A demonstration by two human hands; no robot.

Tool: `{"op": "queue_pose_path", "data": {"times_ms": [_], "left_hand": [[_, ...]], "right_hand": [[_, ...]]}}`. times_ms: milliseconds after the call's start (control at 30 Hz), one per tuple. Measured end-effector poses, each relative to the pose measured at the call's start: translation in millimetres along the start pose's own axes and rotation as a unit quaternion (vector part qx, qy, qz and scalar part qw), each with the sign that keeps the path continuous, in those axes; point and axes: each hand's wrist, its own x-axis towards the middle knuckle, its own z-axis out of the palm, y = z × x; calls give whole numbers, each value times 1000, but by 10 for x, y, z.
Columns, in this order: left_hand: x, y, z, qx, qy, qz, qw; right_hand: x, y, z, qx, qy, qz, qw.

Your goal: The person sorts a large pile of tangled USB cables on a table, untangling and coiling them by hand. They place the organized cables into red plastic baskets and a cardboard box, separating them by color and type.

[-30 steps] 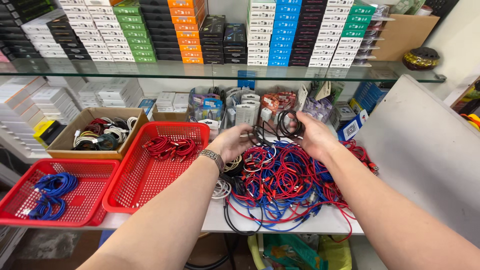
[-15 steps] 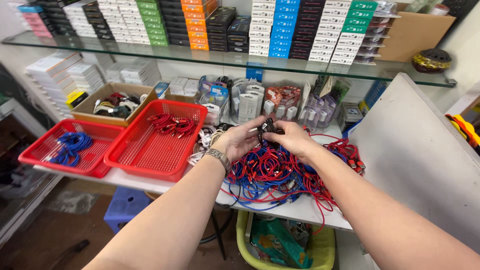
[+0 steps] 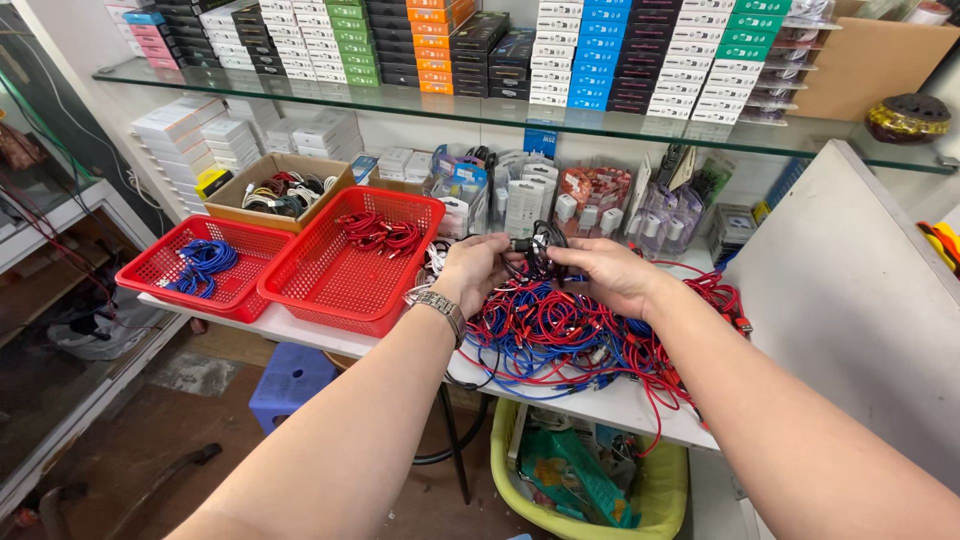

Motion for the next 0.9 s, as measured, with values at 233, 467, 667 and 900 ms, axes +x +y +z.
{"op": "queue_pose_path", "data": {"times_ms": [233,467,667,900], "left_hand": [[-151,34,-8,86,66,21,994],[-108,-41,-146,113,6,-24,993],[143,-5,-380,77,29,-116,990],[-463,378,-105,218,-59,-36,974]], "right_hand": [[-125,10,309,-309,213,-130,918],[-227,44,255,-460,224,-149,846],[-177,77,191,-179,152,-29,972],[-155,-22,158,45,144,9,989]]}}
